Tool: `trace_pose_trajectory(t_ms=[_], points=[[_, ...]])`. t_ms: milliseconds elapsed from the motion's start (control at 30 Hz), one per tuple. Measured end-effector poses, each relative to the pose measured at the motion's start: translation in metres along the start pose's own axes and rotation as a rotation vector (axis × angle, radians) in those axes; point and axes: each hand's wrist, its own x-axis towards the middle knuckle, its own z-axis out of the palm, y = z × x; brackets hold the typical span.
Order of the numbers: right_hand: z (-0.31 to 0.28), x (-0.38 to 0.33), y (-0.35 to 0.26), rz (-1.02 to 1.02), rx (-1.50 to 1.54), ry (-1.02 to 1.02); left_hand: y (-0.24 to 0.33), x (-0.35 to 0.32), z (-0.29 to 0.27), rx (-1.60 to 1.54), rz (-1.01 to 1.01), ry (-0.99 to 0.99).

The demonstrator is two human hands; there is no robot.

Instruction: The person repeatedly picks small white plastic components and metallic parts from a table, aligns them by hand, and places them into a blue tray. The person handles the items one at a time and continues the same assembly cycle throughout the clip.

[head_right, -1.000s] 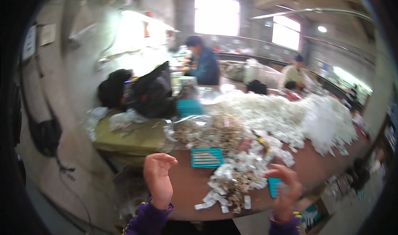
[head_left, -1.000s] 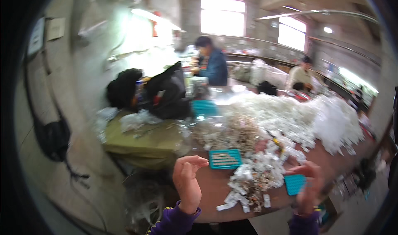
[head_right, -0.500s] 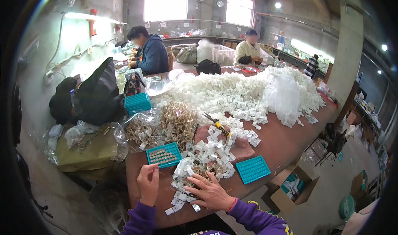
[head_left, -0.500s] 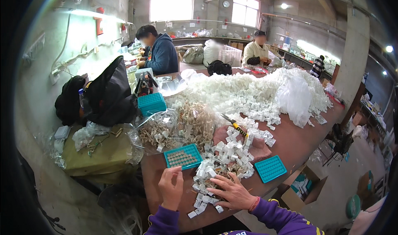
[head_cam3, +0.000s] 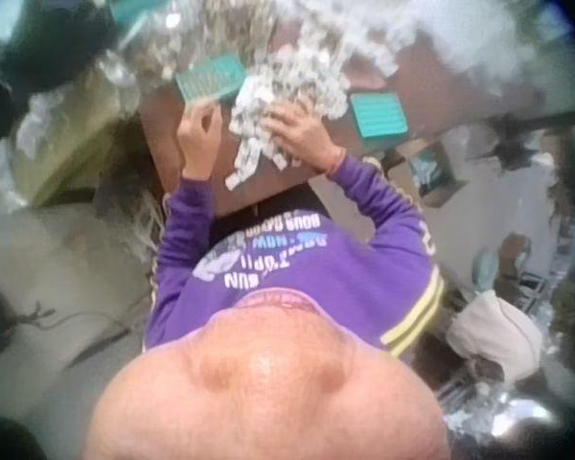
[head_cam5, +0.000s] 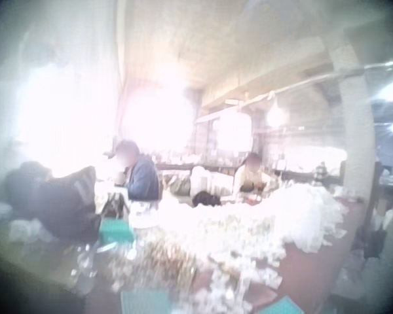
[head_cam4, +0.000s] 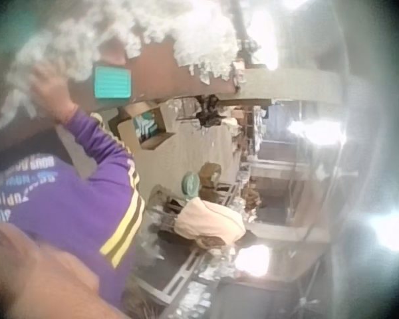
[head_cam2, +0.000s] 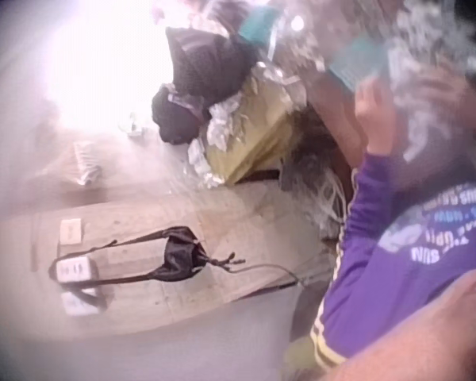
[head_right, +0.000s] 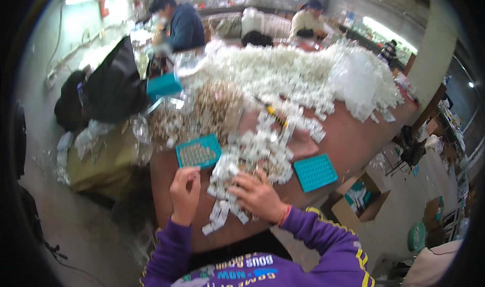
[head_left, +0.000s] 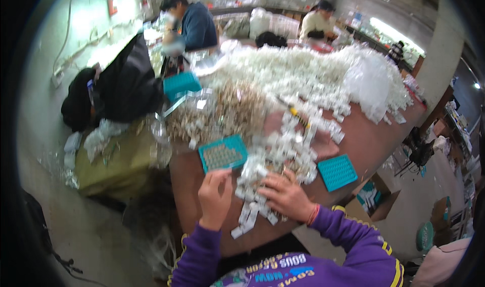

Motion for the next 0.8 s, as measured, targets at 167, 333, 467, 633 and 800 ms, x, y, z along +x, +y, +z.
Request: trace_pose_trajectory(t_ms=[167,333,467,633,800], points=[[-0.012,-0.002,-0.002,0.063,0.163,0.009,-0.004,-0.004,-0.001,-0.002,-0.07,0.019],[-0.035,-0.003,-0.005,0.083,0.204,0.041,-0.004,-0.003,-0.002,-0.011,-0.076,0.026],[-0.055,0.008,0.015,0.134,0.174,0.114,-0.002,-0.003,-0.002,-0.008,-0.066,0.017],[-0.064,0.043,0.064,0.247,0.076,0.084,-0.002,-0.005,-0.001,0.015,-0.075,0.011],[-0.018,0.099,0.099,-0.09,-0.103,0.056,-0.005,-0.008,0.001,0.048,-0.071,-0.019]])
